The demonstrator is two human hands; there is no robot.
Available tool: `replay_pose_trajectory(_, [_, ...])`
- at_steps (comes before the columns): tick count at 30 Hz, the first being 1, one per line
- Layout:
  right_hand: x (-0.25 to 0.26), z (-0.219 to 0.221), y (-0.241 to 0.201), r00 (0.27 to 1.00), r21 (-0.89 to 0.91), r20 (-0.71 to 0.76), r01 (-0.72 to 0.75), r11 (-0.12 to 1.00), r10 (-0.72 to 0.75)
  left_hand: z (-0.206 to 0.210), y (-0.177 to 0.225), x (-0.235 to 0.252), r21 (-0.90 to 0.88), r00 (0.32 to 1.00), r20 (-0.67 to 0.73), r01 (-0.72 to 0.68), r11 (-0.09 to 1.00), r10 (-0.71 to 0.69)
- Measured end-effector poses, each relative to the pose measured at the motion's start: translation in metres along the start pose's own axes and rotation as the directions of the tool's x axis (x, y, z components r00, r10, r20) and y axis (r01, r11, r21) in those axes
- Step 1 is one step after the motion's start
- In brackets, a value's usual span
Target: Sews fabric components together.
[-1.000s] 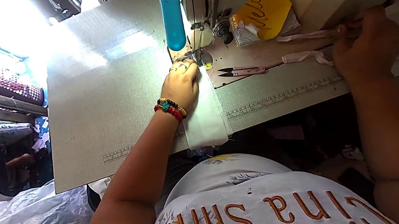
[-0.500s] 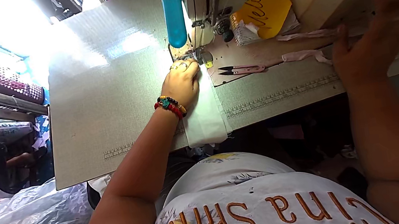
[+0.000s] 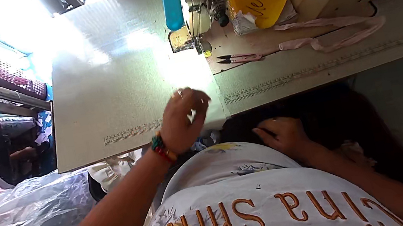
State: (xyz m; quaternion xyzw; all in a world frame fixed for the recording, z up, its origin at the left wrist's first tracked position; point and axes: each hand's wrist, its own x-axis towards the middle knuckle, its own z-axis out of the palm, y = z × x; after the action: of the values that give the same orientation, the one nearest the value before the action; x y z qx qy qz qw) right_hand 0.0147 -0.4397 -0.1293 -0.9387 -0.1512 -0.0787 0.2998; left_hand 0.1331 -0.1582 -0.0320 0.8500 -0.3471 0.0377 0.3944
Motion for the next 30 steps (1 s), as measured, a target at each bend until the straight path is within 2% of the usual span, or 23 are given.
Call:
replay_pose_trajectory(1, [0.0, 0.005, 0.0, 0.983, 0.064, 0.165, -0.097, 0.993, 0.085, 0.003, 0.008, -0.024, -0.129, 0.992, 0.107, 0.073, 0.989, -0.059])
replay_pose_trajectory(2, [0.005, 0.012, 0.002, 0.952, 0.1, 0.268, -0.178, 0.979, 0.146, 0.008, 0.01, -0.044, -0.233, 0.959, 0.251, 0.192, 0.954, -0.132])
replay_pose_trajectory(3, [0.012, 0.021, 0.003, 0.935, 0.126, 0.3, -0.233, 0.964, 0.186, 0.012, 0.007, -0.058, -0.265, 0.888, 0.405, 0.342, 0.902, -0.218])
replay_pose_trajectory(5, [0.028, 0.035, 0.002, 0.931, 0.187, 0.276, -0.294, 0.937, 0.237, 0.021, -0.006, -0.069, -0.127, 0.668, 0.611, 0.612, 0.78, -0.425])
replay_pose_trajectory(7, [0.045, 0.043, -0.002, 0.947, 0.226, 0.217, -0.285, 0.931, 0.238, 0.039, -0.024, -0.072, 0.036, 0.486, 0.676, 0.729, 0.683, -0.554])
replay_pose_trajectory(8, [0.053, 0.048, -0.004, 0.955, 0.236, 0.185, -0.273, 0.933, 0.232, 0.052, -0.032, -0.075, 0.062, 0.435, 0.673, 0.773, 0.632, -0.598])
replay_pose_trajectory(10, [0.064, 0.056, -0.008, 0.944, 0.262, 0.207, -0.307, 0.915, 0.258, 0.077, -0.042, -0.079, 0.037, 0.387, 0.637, 0.849, 0.528, -0.667])
replay_pose_trajectory(11, [0.067, 0.059, -0.013, 0.928, 0.29, 0.244, -0.348, 0.892, 0.282, 0.085, -0.042, -0.078, -0.012, 0.386, 0.623, 0.874, 0.486, -0.68])
replay_pose_trajectory(13, [0.07, 0.06, -0.023, 0.905, 0.354, 0.294, -0.402, 0.845, 0.308, 0.094, -0.045, -0.078, -0.142, 0.432, 0.599, 0.886, 0.442, -0.674])
replay_pose_trajectory(16, [0.066, 0.062, -0.025, 0.923, 0.427, 0.261, -0.372, 0.824, 0.282, 0.092, -0.049, -0.08, -0.198, 0.566, 0.489, 0.813, 0.548, -0.663])
replay_pose_trajectory(21, [0.056, 0.061, -0.021, 0.928, 0.424, 0.242, -0.365, 0.829, 0.284, 0.049, -0.059, -0.09, -0.101, 0.661, 0.38, 0.725, 0.681, -0.647])
replay_pose_trajectory(24, [0.055, 0.065, -0.026, 0.908, 0.427, 0.305, -0.4, 0.811, 0.287, 0.027, -0.067, -0.098, -0.023, 0.668, 0.292, 0.721, 0.693, -0.685])
replay_pose_trajectory(27, [0.057, 0.073, -0.027, 0.908, 0.484, 0.346, -0.387, 0.785, 0.234, 0.014, -0.08, -0.109, -0.093, 0.672, 0.14, 0.74, 0.666, -0.727])
replay_pose_trajectory(29, [0.057, 0.078, -0.027, 0.908, 0.551, 0.364, -0.391, 0.737, 0.209, 0.01, -0.08, -0.113, -0.147, 0.681, 0.112, 0.731, 0.666, -0.723])
replay_pose_trajectory(30, [0.058, 0.081, -0.027, 0.909, 0.58, 0.364, -0.391, 0.715, 0.203, 0.011, -0.08, -0.114, -0.116, 0.694, 0.125, 0.72, 0.685, -0.709])
